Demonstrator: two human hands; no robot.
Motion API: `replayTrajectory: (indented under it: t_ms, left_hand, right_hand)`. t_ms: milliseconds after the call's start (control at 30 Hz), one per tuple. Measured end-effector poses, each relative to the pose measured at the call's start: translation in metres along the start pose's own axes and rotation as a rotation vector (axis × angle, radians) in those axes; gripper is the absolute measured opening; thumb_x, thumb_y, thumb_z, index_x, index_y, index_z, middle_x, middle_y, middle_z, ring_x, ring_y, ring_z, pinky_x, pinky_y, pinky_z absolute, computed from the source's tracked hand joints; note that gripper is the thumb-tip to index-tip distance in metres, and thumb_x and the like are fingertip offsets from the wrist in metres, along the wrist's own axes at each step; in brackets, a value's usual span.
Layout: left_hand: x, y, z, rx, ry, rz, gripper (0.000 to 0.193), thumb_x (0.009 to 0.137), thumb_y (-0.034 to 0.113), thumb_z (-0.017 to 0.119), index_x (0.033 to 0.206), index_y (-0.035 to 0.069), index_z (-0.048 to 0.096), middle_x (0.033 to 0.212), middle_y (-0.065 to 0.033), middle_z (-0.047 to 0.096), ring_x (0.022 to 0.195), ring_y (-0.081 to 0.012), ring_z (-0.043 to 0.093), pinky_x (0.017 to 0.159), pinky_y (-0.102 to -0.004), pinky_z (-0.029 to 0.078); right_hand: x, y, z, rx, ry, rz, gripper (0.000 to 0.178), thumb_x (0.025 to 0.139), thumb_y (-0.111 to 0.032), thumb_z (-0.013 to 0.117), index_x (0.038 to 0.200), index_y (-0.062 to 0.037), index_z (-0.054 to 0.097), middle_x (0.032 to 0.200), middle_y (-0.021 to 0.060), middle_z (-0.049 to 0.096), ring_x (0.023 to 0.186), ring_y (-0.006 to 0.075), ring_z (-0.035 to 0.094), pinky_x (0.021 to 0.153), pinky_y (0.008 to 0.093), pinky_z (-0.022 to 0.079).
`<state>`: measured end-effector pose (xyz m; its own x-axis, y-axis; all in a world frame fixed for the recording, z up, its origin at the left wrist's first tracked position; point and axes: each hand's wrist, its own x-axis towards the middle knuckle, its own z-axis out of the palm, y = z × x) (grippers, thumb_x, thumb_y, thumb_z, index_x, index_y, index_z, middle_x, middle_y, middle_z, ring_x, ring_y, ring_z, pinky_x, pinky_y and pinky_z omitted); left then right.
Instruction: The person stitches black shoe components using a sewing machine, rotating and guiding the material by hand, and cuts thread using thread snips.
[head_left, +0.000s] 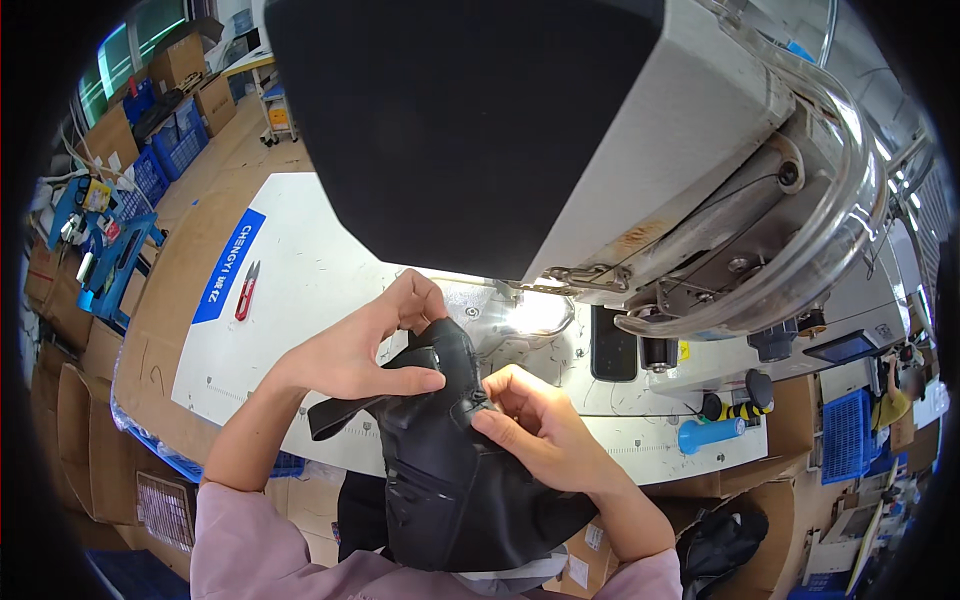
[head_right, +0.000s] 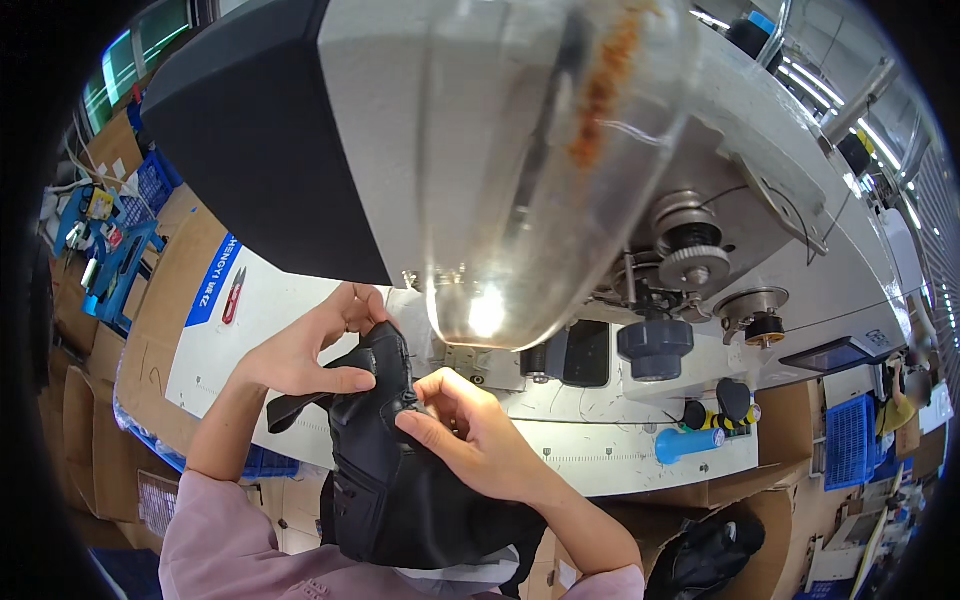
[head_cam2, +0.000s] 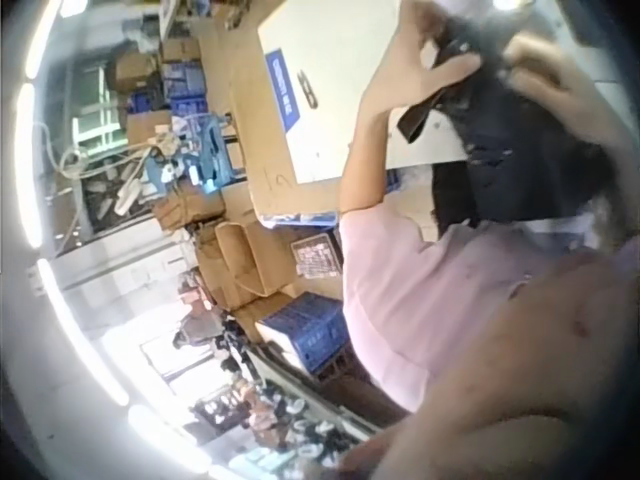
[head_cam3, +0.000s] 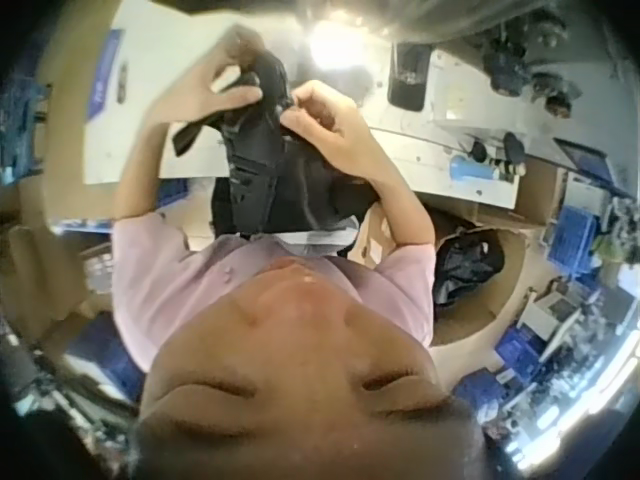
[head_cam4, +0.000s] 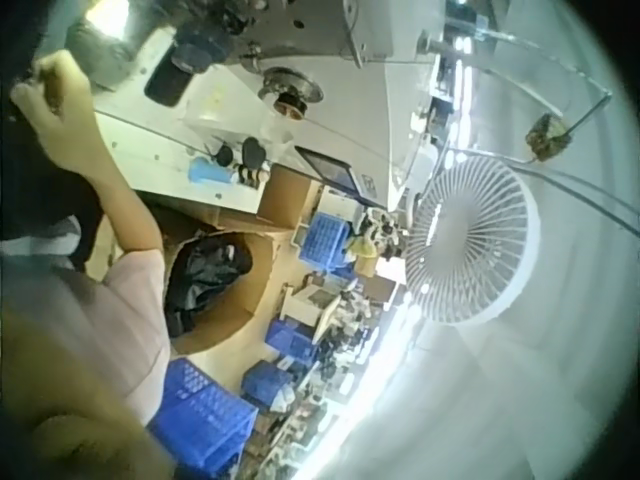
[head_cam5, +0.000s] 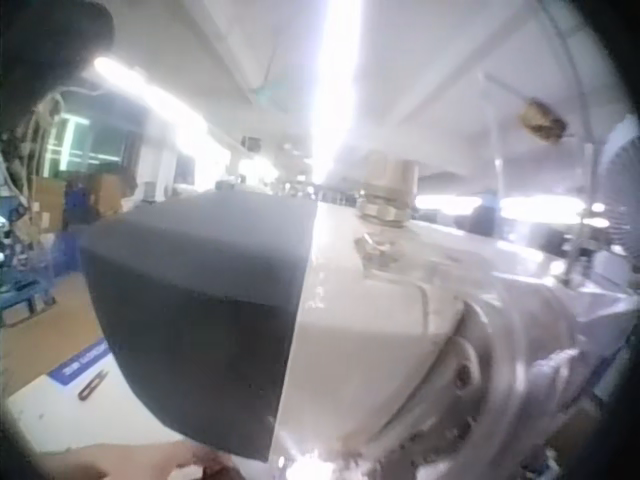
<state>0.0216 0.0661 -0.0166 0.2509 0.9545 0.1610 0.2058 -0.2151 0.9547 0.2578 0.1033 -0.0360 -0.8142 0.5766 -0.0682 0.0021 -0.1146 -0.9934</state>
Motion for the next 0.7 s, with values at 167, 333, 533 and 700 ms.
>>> replayTrajectory:
  t_ms: [167,333,533,700]
  left_hand:
    - [0.018,-0.013,0.009,-0.017,0.061,-0.067,0.050,0.075,0.018,0.075,0.111,-0.003,0.048,0.102,-0.0100,0.060,0.092,-0.0155,0.054,0.090,-0.0322,0.040]
    - [0.041,0.005,0.015,0.053,0.091,-0.012,0.038,0.072,0.014,0.075,0.105,-0.001,0.060,0.098,-0.0061,0.062,0.089,-0.0117,0.057,0.083,-0.0279,0.044]
    - [0.053,0.007,0.011,0.180,0.139,0.061,0.042,0.072,0.020,0.078,0.106,0.000,0.063,0.094,-0.0049,0.064,0.082,-0.0116,0.058,0.072,-0.0264,0.047]
    - [0.059,0.000,-0.004,0.361,0.046,0.023,0.038,0.071,0.029,0.080,0.093,0.001,0.068,0.082,-0.0052,0.066,0.072,-0.0141,0.060,0.064,-0.0276,0.048]
  right_hand:
    - [0.002,-0.005,-0.013,0.097,0.077,-0.040,0.017,0.092,-0.012,0.061,0.102,0.0001,0.055,0.085,-0.0018,0.057,0.074,0.0011,0.050,0.064,0.0164,0.039]
    - [0.000,0.016,-0.031,0.063,0.323,-0.015,0.023,0.092,-0.007,0.058,0.112,0.0048,0.055,0.095,0.0048,0.064,0.081,0.0052,0.059,0.070,0.0184,0.049]
    - [0.002,0.024,-0.025,0.191,0.348,-0.146,0.024,0.090,-0.009,0.062,0.109,0.0042,0.058,0.091,0.0048,0.064,0.077,0.0048,0.059,0.063,0.0180,0.048]
    - [0.010,0.027,-0.008,0.147,0.402,-0.247,0.019,0.091,-0.008,0.061,0.106,0.0031,0.060,0.088,0.0011,0.063,0.075,0.0011,0.054,0.062,0.0162,0.043]
